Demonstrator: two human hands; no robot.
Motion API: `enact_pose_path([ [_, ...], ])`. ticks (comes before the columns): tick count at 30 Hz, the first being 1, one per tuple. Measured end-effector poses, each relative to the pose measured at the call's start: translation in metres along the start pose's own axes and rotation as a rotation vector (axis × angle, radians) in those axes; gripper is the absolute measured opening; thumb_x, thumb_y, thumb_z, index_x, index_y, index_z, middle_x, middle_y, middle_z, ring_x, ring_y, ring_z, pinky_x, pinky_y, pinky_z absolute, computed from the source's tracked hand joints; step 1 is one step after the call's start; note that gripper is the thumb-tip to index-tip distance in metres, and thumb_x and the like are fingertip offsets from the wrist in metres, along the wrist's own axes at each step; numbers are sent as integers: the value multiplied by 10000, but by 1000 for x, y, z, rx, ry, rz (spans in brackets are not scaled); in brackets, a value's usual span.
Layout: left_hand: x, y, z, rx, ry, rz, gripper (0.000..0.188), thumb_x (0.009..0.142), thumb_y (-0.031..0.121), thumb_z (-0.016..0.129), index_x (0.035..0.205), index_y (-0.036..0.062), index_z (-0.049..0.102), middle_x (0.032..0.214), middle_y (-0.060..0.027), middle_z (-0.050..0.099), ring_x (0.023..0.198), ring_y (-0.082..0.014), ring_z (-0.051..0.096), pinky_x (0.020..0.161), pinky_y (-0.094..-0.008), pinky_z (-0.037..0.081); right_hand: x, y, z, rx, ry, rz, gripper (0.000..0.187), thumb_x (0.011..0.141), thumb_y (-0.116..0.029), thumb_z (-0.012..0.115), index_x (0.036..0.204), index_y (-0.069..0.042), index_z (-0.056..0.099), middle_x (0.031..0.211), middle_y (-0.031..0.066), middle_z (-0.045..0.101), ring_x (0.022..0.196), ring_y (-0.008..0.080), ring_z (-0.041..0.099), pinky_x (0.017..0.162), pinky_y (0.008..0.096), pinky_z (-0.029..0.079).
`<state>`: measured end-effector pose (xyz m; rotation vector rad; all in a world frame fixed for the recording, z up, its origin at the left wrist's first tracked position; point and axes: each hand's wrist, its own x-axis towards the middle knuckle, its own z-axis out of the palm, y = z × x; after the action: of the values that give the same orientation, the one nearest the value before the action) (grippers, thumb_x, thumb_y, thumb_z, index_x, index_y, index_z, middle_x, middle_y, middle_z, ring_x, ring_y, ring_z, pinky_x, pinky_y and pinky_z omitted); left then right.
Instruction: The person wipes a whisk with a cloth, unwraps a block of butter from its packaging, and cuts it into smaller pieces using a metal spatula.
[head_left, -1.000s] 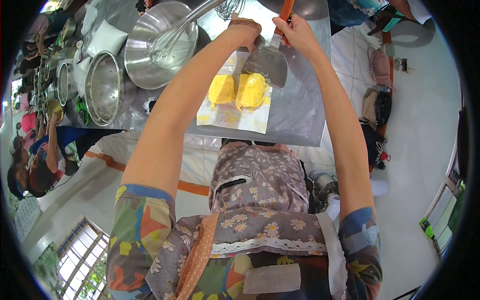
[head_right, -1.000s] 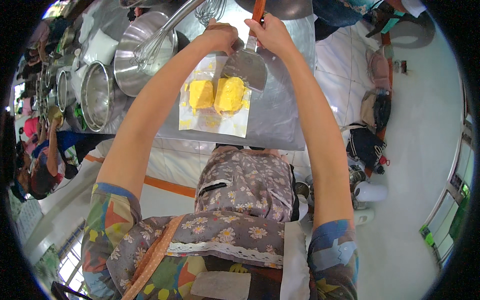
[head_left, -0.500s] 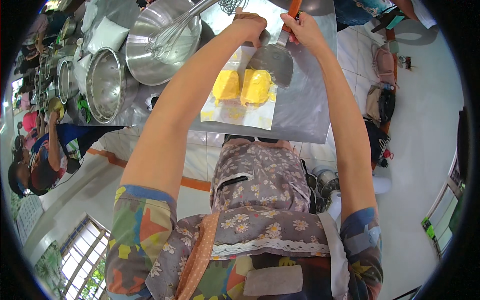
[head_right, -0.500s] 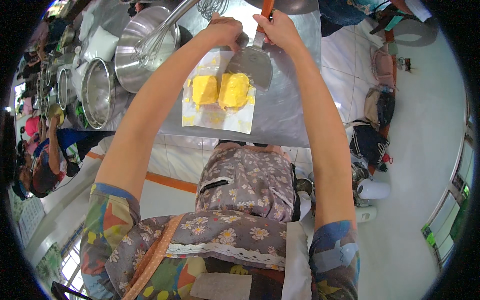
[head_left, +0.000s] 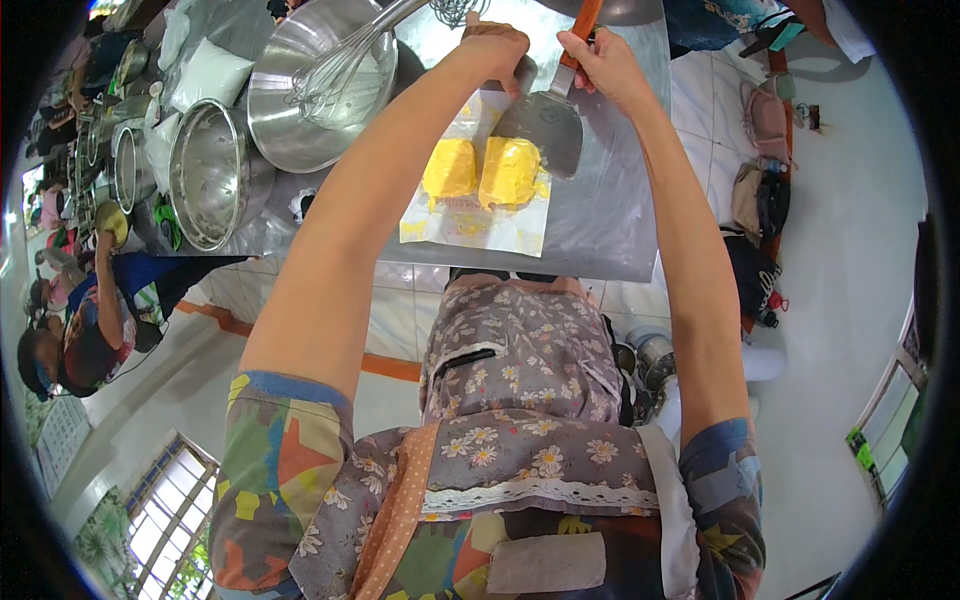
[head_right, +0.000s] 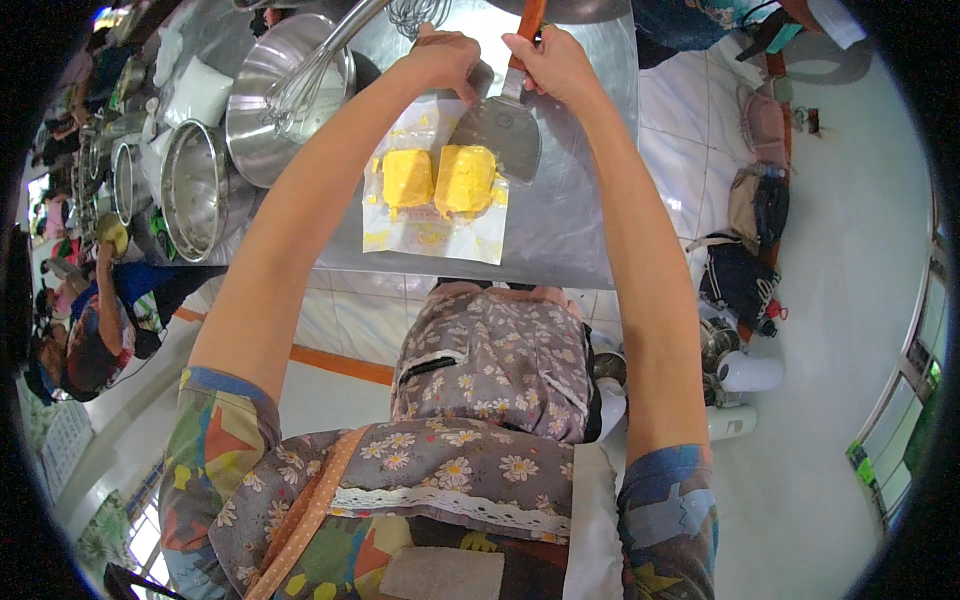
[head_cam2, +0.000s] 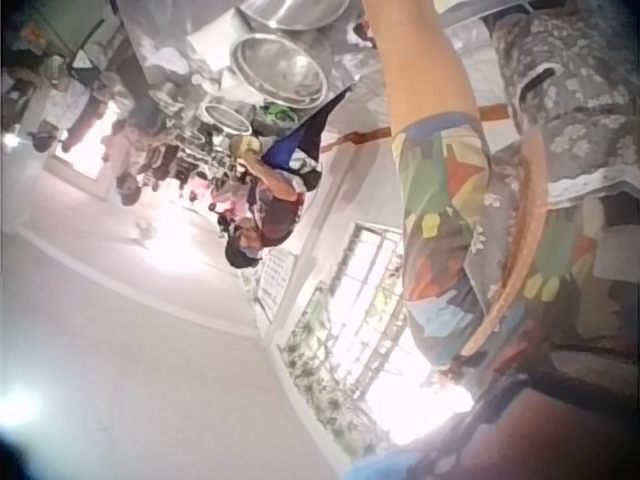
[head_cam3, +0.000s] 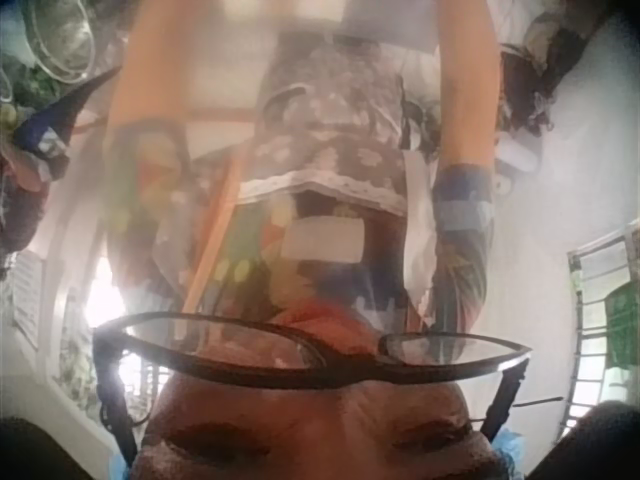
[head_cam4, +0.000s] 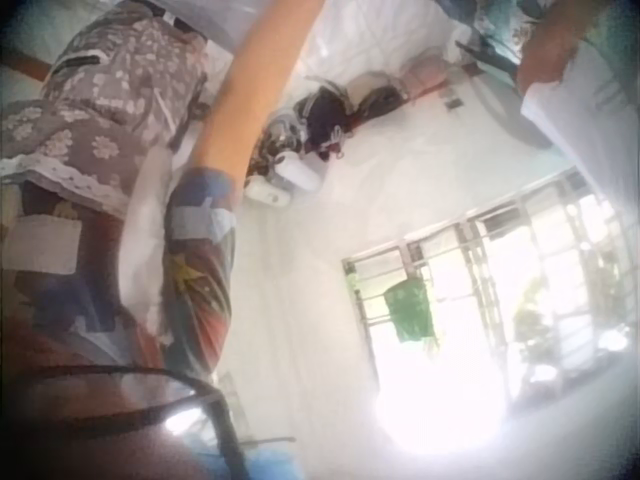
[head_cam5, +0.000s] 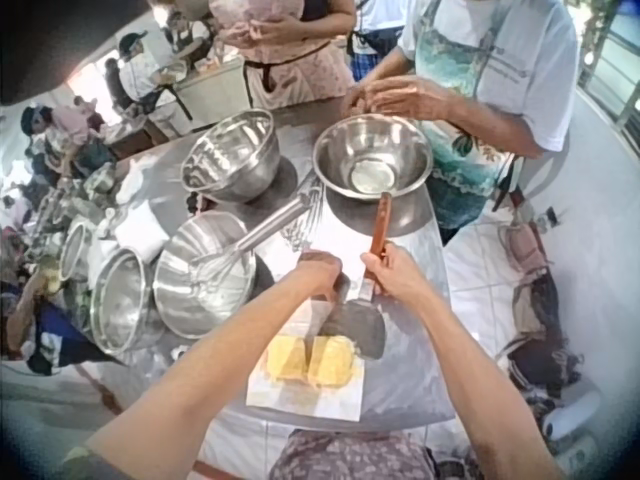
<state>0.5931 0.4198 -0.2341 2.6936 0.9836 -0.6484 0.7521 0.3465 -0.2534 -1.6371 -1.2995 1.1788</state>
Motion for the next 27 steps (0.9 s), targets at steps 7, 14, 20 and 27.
enact_pose_path([
  [7, 2, -1, 2, -27, 22, -1, 447, 472, 364, 806, 763, 71, 636, 789, -89, 646, 785, -252, 607, 724, -404, 363, -4, 0, 6, 7, 37, -48, 492, 808, -448, 575, 862, 39, 547, 525, 66, 558, 419, 122, 525, 427, 247, 440],
  [14, 1, 0, 1, -30, 17, -7, 438, 477, 364, 806, 749, 67, 635, 778, -98, 643, 782, -258, 607, 727, -407, 358, -8, 6, 7, -57, -35, 28, 510, 801, -463, 573, 855, 42, 537, 516, 68, 561, 427, 130, 543, 438, 250, 449],
  [20, 1, 2, -2, -17, 2, -6, 431, 491, 364, 803, 745, 55, 643, 771, -102, 646, 778, -260, 609, 754, -416, 357, -19, 3, 12, -32, 76, 6, 451, 827, -429, 577, 822, 18, 522, 543, 48, 553, 426, 83, 493, 391, 222, 394],
  [27, 2, 3, -5, -7, -42, -11, 454, 491, 378, 805, 743, 38, 641, 769, -105, 647, 778, -267, 610, 781, -439, 353, -24, -2, 7, -86, 34, 20, 441, 829, -421, 577, 796, 16, 528, 570, 50, 564, 423, 82, 490, 398, 226, 398],
])
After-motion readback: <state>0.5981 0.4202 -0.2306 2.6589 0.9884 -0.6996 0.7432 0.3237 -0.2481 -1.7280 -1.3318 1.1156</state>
